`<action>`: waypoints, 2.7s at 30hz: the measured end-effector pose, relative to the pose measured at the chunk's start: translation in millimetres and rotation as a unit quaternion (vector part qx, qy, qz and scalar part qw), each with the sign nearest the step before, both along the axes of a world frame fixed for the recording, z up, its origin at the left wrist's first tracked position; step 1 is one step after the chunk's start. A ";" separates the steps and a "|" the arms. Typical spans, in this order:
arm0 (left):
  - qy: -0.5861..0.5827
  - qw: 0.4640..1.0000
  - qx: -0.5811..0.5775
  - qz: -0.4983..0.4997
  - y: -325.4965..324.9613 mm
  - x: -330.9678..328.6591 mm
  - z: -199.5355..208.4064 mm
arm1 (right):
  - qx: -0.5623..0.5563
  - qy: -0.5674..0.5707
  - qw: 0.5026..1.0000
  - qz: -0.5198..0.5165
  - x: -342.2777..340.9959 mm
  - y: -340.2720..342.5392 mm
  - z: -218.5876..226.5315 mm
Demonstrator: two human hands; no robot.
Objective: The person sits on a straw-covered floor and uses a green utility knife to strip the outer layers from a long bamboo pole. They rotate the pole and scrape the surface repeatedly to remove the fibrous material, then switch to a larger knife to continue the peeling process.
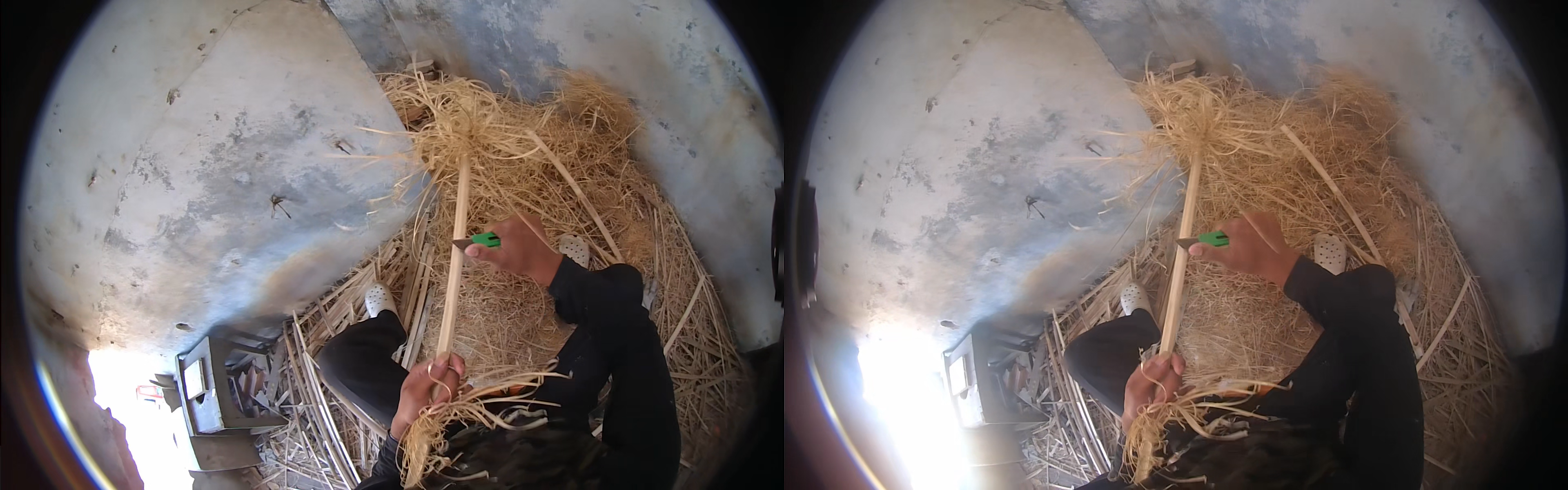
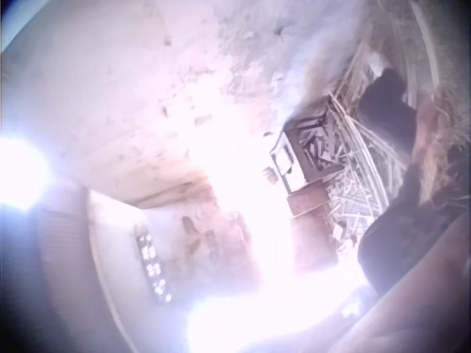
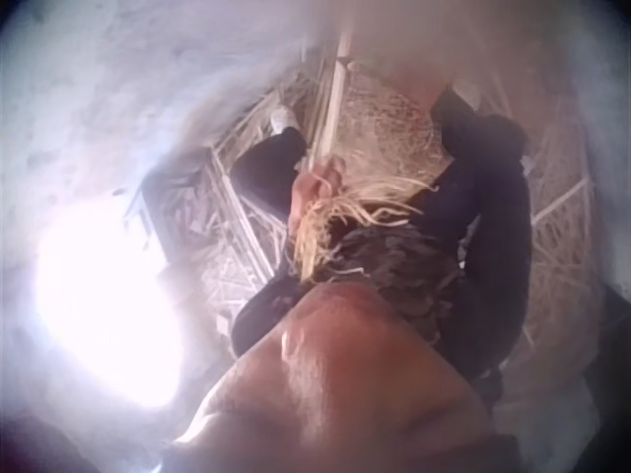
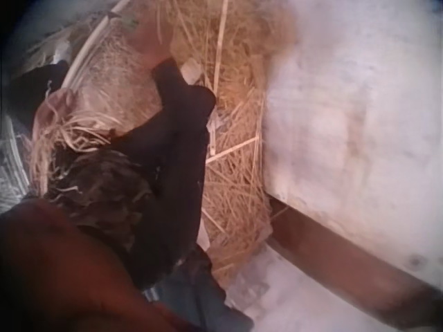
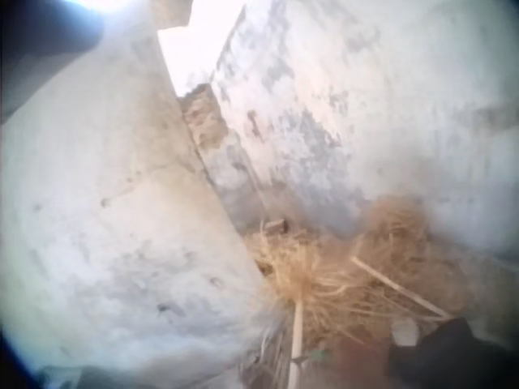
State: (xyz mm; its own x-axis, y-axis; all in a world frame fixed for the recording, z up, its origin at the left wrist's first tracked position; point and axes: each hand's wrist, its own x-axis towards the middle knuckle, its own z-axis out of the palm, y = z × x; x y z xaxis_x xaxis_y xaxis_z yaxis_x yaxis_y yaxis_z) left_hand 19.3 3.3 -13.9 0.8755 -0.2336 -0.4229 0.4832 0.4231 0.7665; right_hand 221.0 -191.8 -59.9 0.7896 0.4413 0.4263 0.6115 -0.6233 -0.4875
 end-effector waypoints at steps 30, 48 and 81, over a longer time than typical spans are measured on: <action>-0.025 0.998 -0.047 -0.019 0.1 -7.4 4.6 | 0.002 -0.070 0.997 0.018 4.5 -7.0 -4.2; -0.046 0.993 0.052 -0.091 -9.5 -17.1 9.2 | 0.096 0.108 0.984 -0.103 77.4 -55.1 5.4; -0.094 0.974 0.196 -0.061 -13.9 0.5 24.8 | 0.032 -0.184 0.981 0.047 0.4 2.0 -0.4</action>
State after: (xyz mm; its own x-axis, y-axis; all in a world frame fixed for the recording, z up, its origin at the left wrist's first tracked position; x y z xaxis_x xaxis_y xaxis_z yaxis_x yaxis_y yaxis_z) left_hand 19.7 -10.6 10.9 0.9219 -0.1928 -0.3361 0.3476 0.0285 0.9372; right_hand 221.4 -189.8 -60.3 0.5343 0.4682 0.7039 0.8066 -0.5314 -0.2588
